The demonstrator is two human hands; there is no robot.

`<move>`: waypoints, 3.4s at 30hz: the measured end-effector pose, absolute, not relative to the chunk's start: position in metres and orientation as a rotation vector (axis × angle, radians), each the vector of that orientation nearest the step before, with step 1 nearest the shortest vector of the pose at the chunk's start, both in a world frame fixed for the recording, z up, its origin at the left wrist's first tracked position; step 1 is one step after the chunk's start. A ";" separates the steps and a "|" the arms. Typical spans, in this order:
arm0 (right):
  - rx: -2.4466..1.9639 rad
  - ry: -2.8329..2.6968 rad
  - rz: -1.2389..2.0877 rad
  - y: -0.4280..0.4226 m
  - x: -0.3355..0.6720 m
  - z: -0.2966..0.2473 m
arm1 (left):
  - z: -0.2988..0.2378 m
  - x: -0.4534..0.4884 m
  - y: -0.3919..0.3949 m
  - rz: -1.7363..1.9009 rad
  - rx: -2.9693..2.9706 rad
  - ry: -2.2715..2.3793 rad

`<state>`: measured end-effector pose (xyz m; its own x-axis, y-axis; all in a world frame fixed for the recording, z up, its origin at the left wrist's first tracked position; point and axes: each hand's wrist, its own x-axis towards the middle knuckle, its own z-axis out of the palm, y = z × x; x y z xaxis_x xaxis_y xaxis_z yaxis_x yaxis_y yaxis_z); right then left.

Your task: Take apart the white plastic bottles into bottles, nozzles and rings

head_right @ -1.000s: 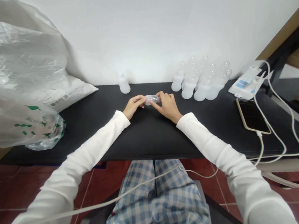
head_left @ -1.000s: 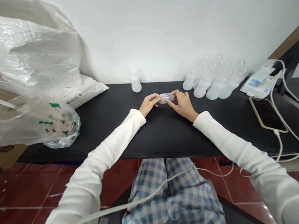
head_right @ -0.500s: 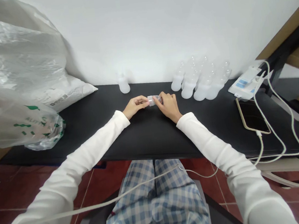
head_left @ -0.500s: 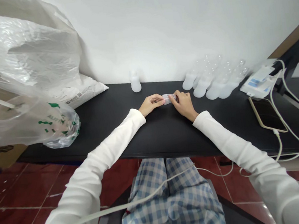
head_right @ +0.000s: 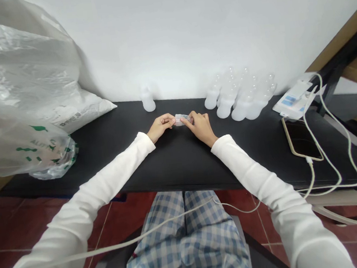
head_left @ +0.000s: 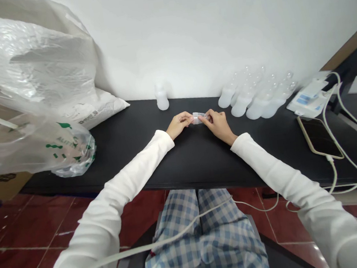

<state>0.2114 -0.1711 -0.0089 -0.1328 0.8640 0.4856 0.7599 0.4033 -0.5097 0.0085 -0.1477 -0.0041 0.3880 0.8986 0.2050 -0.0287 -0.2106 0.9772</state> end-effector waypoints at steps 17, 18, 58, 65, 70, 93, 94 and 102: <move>-1.340 -1.913 0.152 -0.177 0.206 -0.004 | 0.005 0.010 -0.154 1.077 1.442 0.874; -1.340 -1.920 0.136 -0.177 0.205 -0.005 | 0.005 0.010 -0.154 1.078 1.441 0.875; -1.418 -1.828 0.393 -0.178 0.205 -0.003 | -0.001 0.011 -0.161 1.152 1.925 0.862; -1.310 -1.903 0.440 -0.175 0.209 -0.006 | -0.006 0.011 -0.157 1.126 1.789 0.836; -1.185 -1.883 0.472 -0.176 0.209 -0.006 | -0.004 0.011 -0.158 1.119 1.741 0.850; -1.160 -2.023 0.210 -0.174 0.205 -0.010 | -0.004 0.023 -0.169 1.260 1.656 0.958; -1.163 -2.028 0.202 -0.174 0.204 -0.009 | -0.004 0.023 -0.170 1.272 1.657 0.957; -1.175 -1.982 0.230 -0.180 0.201 -0.004 | -0.002 0.020 -0.171 1.325 1.775 0.965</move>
